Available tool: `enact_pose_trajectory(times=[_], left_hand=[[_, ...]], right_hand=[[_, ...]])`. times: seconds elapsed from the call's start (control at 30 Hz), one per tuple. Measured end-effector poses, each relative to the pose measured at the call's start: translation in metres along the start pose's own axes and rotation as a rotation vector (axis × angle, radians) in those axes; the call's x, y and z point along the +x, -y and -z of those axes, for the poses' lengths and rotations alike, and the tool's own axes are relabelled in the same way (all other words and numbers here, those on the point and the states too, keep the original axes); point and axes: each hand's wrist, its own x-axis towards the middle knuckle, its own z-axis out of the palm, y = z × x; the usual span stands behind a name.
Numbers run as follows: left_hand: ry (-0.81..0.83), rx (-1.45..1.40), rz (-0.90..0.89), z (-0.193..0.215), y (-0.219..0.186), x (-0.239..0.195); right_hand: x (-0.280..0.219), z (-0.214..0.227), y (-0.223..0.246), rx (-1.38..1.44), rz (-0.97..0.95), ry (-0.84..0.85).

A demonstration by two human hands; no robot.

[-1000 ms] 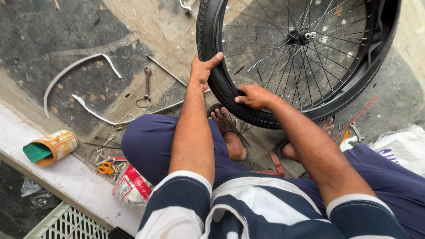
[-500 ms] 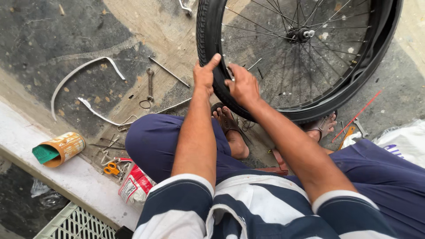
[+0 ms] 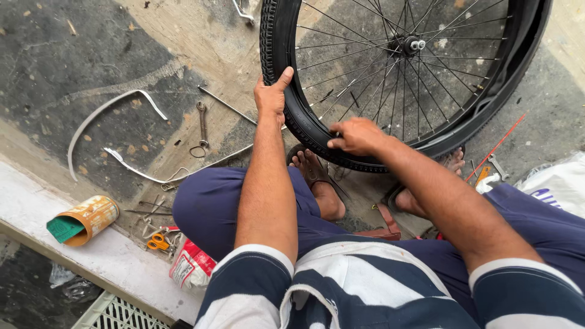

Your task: The person sits on the ground and uses tire levers to remove a bicycle tire from its rim. They then insert a new inner tube into the tire and use the levers to seat the tire back onto the rim.

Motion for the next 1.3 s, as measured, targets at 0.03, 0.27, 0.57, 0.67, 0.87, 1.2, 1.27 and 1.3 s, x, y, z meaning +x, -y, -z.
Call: enact_pose_trajectory(times=[0.03,0.27,0.57,0.67,0.87,1.2,1.27,1.3], left_hand=[[0.015,-0.006,-0.003,0.000,-0.001,0.002],[0.083,-0.087,0.023,-0.002,-0.001,0.013],[0.161,0.110,-0.069,-0.016,-0.027,0.007],[0.195,-0.016,-0.002,-0.013,-0.031,-0.001],[0.205,-0.228,0.212,-0.003,0.007,-0.014],[0.031,-0.234,0.092,-0.017,0.016,0.011],[0.012,-0.215,0.085,-0.017,0.017,0.011],[0.004,-0.207,0.080,-0.018,0.015,0.013]], right_hand=[[-0.002,0.004,-0.001,0.033,0.015,-0.116],[0.052,-0.006,-0.026,0.506,0.176,-0.004],[0.020,-0.021,0.037,0.341,-0.207,-0.446],[0.018,-0.009,0.042,0.458,-0.186,-0.483],[0.028,0.006,0.053,0.561,-0.119,-0.639],[-0.037,0.017,0.019,0.421,-0.180,-0.272],[-0.021,0.022,-0.001,0.692,-0.047,-0.097],[-0.014,0.024,-0.011,0.823,0.024,-0.010]])
